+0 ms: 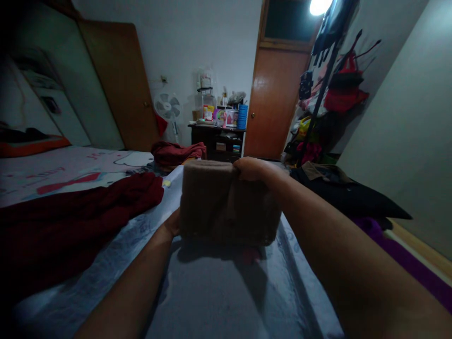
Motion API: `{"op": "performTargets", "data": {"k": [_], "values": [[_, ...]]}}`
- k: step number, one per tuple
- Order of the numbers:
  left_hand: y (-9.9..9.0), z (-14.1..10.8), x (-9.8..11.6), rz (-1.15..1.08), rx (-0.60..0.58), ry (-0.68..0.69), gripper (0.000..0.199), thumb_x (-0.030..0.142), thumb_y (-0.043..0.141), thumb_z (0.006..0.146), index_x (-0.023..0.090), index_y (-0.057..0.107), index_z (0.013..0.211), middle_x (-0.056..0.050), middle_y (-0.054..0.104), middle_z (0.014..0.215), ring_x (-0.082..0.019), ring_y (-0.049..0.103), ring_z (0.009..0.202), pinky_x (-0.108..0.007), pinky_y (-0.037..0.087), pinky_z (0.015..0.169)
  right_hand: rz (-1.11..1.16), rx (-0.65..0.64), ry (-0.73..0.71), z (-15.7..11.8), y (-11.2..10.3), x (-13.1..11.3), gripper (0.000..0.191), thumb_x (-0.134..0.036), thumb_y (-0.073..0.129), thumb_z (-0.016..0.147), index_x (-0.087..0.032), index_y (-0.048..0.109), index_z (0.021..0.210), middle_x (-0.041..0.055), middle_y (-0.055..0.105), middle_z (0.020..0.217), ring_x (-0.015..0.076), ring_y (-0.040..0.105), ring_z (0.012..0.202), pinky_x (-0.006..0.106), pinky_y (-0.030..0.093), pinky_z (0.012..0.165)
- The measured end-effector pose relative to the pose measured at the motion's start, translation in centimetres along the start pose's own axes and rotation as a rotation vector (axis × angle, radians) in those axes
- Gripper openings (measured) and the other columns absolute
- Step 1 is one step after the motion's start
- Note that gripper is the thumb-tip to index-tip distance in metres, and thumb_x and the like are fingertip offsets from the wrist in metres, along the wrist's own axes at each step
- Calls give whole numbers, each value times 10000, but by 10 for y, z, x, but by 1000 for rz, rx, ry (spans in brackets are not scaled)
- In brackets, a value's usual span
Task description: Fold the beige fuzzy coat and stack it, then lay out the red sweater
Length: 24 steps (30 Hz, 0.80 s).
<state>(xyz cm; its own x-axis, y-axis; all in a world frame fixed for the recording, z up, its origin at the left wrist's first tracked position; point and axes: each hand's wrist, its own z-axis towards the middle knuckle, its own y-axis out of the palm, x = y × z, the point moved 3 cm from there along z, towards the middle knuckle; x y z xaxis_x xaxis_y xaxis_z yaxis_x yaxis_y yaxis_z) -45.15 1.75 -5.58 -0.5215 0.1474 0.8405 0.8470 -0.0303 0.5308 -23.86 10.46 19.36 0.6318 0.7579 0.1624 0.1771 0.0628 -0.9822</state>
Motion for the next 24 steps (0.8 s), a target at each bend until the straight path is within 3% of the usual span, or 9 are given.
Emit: {"op": "performTargets", "data": {"k": [3,7,10,13,24], "values": [[-18,3,-8,-61,30,-52,592,627,733,669,151,686,1018,-87,748,885,-291,687,955,-404,527,882,-19,57,42,29,7,11,363,-119,589,780,-189,671,1127,83,691,1153,218,639,994,288,469,828],[-28,3,-15,-77,16,64,624,487,883,483,182,696,995,-66,756,914,-284,706,878,-389,548,830,-16,140,164,67,29,32,359,-156,580,798,-202,651,1147,98,679,1183,253,636,1038,324,475,821],[-22,5,-15,-31,-15,102,639,376,874,536,180,670,1109,-91,743,1026,-292,702,913,-401,537,864,-19,207,218,91,53,46,325,-189,554,819,-215,637,1133,97,668,1198,265,624,1070,344,468,824],[-14,11,-11,35,34,99,611,295,822,635,174,627,1201,-110,721,1107,-297,687,984,-411,511,918,-22,253,237,112,77,54,301,-179,510,837,-208,626,1113,108,656,1209,269,606,1094,364,450,851],[-12,31,-10,7,240,117,608,296,788,677,162,588,1235,-115,698,1171,-301,660,1065,-413,503,932,23,319,282,172,138,58,306,-155,410,891,-191,610,1120,134,650,1180,266,558,1125,436,313,982]]}}
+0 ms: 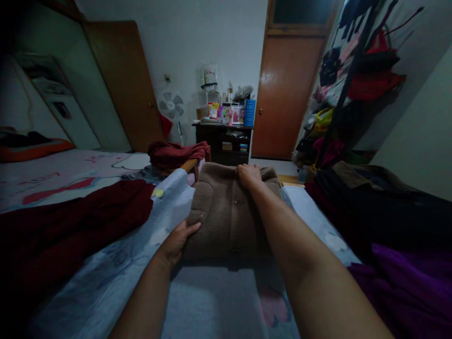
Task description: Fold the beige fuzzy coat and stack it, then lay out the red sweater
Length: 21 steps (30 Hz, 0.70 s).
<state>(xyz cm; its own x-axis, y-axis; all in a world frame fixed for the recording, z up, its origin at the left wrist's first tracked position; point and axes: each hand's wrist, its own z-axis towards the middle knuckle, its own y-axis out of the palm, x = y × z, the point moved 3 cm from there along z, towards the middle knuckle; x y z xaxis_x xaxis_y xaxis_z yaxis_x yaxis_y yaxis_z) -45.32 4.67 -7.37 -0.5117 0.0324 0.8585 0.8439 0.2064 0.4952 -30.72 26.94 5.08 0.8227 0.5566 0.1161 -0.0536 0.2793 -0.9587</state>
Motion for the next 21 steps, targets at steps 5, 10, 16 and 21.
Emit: {"op": "performTargets", "data": {"k": [5,10,16,21], "values": [[0,3,-3,8,17,-17,605,296,794,673,177,598,1233,-101,721,1113,-298,672,1039,-423,502,933,22,-53,9,-3,32,-5,321,-150,389,906,-203,630,1111,117,661,1185,255,533,1135,450,268,1015],[-13,11,-1,67,153,113,491,485,722,741,159,663,1103,-91,739,1008,-286,669,1013,-387,506,897,38,-50,66,-17,38,5,355,-155,374,909,-200,590,1188,123,630,1242,257,514,1144,403,313,954],[-53,56,6,288,463,304,323,293,680,729,208,657,1040,-53,695,1125,-267,547,1210,-354,426,1006,102,163,93,-46,21,32,371,-215,397,895,-187,559,1228,133,617,1239,280,498,1122,380,306,937],[-49,104,18,320,348,267,384,161,647,681,198,634,1063,-82,638,1255,-282,446,1317,-379,348,1080,128,287,104,-71,17,47,396,-234,391,880,-153,545,1235,142,618,1207,285,487,1129,375,291,984]]}}
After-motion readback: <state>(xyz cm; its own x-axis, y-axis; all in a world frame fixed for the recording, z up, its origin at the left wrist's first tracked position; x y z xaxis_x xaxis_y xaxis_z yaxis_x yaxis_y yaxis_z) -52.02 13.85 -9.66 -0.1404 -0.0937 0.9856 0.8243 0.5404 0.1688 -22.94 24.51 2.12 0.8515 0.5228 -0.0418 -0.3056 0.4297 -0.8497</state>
